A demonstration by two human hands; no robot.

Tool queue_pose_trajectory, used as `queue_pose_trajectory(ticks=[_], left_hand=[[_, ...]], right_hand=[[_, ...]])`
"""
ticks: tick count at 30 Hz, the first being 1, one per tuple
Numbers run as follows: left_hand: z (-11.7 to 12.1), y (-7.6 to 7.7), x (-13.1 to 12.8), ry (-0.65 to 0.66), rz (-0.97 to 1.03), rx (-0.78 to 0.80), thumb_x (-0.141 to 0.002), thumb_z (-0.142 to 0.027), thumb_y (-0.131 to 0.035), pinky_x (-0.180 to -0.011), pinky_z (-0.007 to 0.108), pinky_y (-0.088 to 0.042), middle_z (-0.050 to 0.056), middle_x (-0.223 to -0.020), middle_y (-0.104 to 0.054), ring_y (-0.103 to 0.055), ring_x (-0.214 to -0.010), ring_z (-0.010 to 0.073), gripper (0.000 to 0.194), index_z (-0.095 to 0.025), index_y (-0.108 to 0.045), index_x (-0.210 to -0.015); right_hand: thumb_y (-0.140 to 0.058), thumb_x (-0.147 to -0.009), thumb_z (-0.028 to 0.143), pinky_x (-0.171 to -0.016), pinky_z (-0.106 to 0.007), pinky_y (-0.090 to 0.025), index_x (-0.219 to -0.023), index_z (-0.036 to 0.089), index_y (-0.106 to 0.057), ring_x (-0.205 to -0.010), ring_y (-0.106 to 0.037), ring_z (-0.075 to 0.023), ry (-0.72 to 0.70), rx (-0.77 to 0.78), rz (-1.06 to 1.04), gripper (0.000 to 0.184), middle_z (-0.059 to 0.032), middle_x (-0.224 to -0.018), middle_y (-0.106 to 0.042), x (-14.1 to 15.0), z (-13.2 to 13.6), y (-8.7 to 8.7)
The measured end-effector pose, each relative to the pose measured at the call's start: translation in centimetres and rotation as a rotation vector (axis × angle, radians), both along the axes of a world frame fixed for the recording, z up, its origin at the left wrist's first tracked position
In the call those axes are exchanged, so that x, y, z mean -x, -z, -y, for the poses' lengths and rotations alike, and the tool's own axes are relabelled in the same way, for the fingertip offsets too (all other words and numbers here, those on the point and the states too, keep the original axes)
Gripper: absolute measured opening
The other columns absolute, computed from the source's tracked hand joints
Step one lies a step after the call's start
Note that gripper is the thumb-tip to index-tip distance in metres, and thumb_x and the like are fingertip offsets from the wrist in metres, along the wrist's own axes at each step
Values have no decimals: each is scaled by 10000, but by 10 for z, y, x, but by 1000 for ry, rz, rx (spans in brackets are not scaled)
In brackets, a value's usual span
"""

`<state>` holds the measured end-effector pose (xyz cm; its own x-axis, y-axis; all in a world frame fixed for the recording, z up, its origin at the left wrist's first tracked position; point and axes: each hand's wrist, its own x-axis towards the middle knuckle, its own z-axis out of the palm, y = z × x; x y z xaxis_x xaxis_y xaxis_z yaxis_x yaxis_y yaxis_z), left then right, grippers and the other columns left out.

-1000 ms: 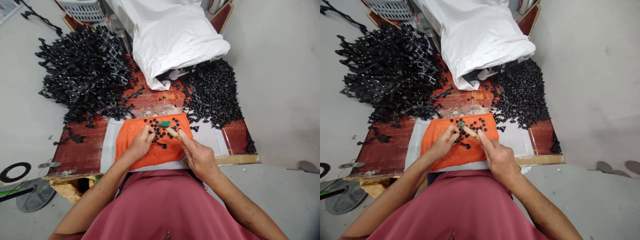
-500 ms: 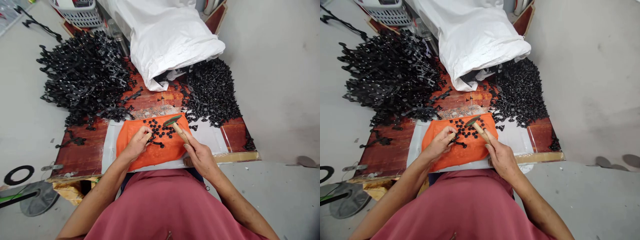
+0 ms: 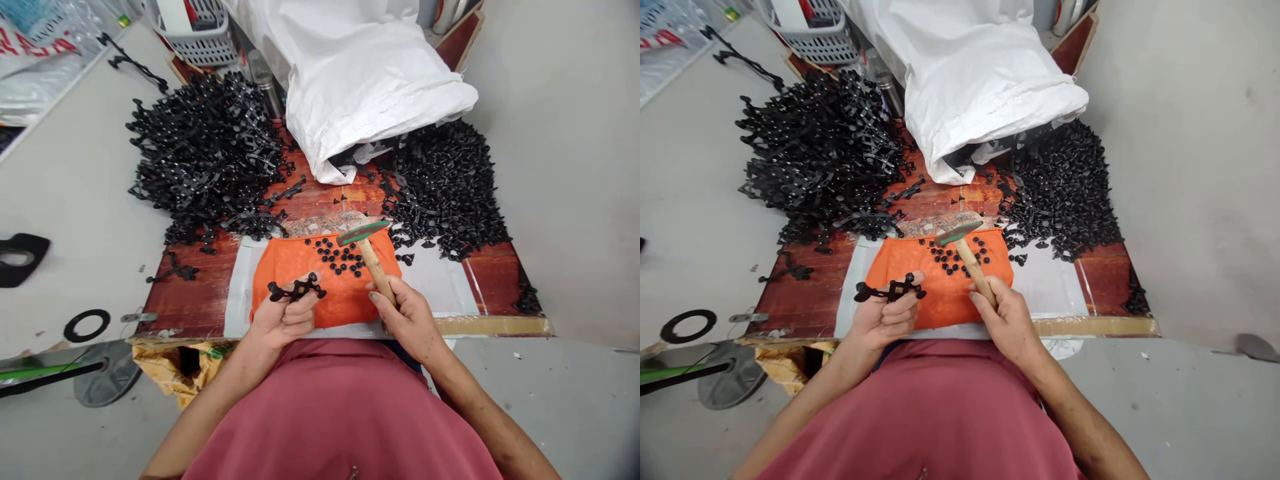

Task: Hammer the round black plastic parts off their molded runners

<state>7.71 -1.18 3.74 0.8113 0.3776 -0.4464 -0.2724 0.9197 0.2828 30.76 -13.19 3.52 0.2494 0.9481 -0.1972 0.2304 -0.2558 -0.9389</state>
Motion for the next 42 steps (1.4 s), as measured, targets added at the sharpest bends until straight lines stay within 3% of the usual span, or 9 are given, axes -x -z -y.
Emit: queue_pose_trajectory(ticks=[4, 9, 12, 17, 21, 25, 28, 33, 42], left_hand=[[9, 2, 1, -11, 66, 14, -881, -218, -636, -295, 81, -204, -139, -474, -161, 22, -377, 15, 53, -183, -606, -907], [11, 3, 3, 3, 103, 21, -921, -327, -624, -289, 95, -208, -138, -468, -165, -9, -356, 21, 144, -205, -641, -996], [14, 7, 6, 7, 115, -3, -905, -317, -641, -300, 100, -240, -137, -470, -202, -28, -356, 22, 170, -207, -642, -1035], [16, 8, 12, 5, 157, -61, -853, -362, -692, -278, 104, -217, -144, -430, -207, -7, -344, 16, 203, -216, -551, -857], [23, 17, 20, -161, 128, -91, -836, -441, -706, -243, 112, -120, -171, -388, -90, 98, -334, 12, 358, -247, -415, -758], [32, 36, 30, -299, 43, -89, -784, -575, -733, -216, 136, -34, -189, -352, 56, 168, -311, 15, 514, -260, -334, -705], [35, 42, 35, -337, 11, -57, -764, -615, -734, -209, 149, 32, -191, -338, 95, 190, -293, 16, 559, -263, -307, -691], [37, 30, 35, -368, -10, -44, -800, -628, -700, -218, 143, 67, -188, -346, 88, 206, -329, 11, 550, -260, -303, -702], [42, 14, 29, -375, 255, -117, -817, -380, -787, -232, 55, -106, -184, -393, -147, 132, -336, -4, 414, -245, -395, -809]], right_hand=[[-537, -990, 400, -496, -236, -353, -1036, 229, -642, -493, -410, -115, -24, -31, 36, 206, 84, -597, -424, 10, -10, -8], [-564, -955, 323, -646, -257, -438, -991, 211, -679, -674, -567, -149, -24, -133, 219, 165, 20, -760, -634, 14, -29, -14], [-571, -946, 295, -680, -265, -441, -963, 212, -691, -710, -601, -163, -22, -125, 378, 147, 2, -792, -681, 11, -45, -13], [-574, -966, 308, -683, -272, -418, -893, 208, -685, -768, -623, -183, -111, -64, 719, 166, -32, -859, -697, 14, -72, -9], [-528, -1006, 408, -623, -295, -393, -951, 198, -726, -758, -657, -204, -236, 39, 993, 294, -77, -966, -714, 30, -91, -10], [-468, -1021, 330, -557, -302, -343, -953, 179, -736, -681, -672, -201, -316, 101, 1181, 315, -105, -945, -725, 43, -100, -12], [-458, -1018, 293, -544, -307, -335, -958, 172, -729, -697, -686, -212, -339, 85, 1239, 303, -112, -961, -730, 45, -100, -13], [-465, -1021, 314, -527, -313, -287, -921, 188, -702, -699, -677, -197, -303, 37, 1243, 287, -87, -961, -725, 48, -86, -19], [-527, -1001, 306, -545, -312, -258, -897, 200, -683, -654, -635, -161, -324, 87, 1113, 216, -42, -925, -712, 65, -58, -7]])
